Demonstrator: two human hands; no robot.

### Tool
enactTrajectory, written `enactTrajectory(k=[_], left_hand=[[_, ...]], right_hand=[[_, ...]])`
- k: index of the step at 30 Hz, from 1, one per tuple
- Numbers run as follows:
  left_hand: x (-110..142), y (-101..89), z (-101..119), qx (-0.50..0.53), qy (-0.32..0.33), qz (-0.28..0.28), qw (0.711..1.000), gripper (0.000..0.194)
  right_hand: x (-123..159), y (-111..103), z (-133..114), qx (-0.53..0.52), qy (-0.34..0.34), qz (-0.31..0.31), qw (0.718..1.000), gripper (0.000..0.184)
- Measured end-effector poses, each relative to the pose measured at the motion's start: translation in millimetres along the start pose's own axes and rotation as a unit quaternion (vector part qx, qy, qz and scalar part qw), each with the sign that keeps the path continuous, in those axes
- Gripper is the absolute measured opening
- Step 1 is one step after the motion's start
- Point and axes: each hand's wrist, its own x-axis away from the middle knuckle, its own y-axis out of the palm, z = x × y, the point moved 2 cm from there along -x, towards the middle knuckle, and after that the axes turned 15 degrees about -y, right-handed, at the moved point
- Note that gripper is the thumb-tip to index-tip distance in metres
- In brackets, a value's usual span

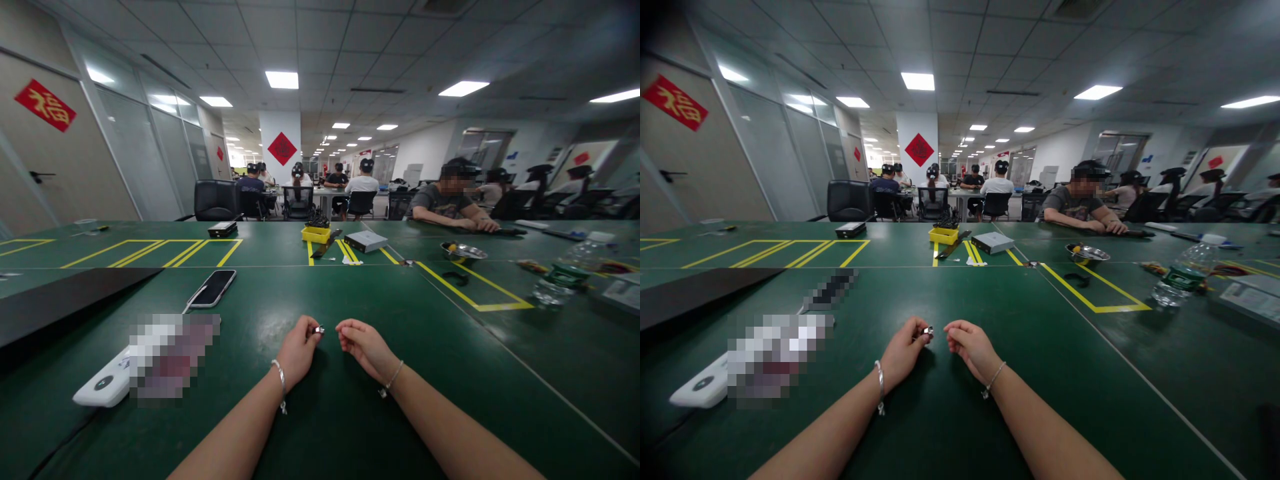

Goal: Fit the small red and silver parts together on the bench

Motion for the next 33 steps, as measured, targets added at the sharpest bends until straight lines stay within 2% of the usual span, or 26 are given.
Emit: enactTrajectory(k=[4,11,18,23,33], left_hand=[[0.5,-0.5,1.6,0.017,-0.008,-0.017,1.0,0.013],[1.9,-2.2,4.1,-0.006,0.005,-0.011,1.0,0.026],[2.0,-0.2,2.1,0.016,0.004,-0.024,1.0,0.018],[2.1,-0.7,4.0,0.004,0.004,-0.006,1.0,0.009],[1.0,-0.6,3.4,-0.017,0.007,0.011,1.0,0.008]], right_hand=[[0.3,1.2,0.4,-0.003,0.002,-0.009,1.0,0.014],[-0.1,1.3,3.4,0.015,0.004,-0.008,1.0,0.019],[-1.6,-0.2,3.2,-0.012,0.007,0.004,1.0,0.02],[-0.4,-0.4,3.0,-0.01,0.014,-0.002,1.0,0.02],[0.6,2.4,0.2,-0.006,0.006,-0.003,1.0,0.016]])
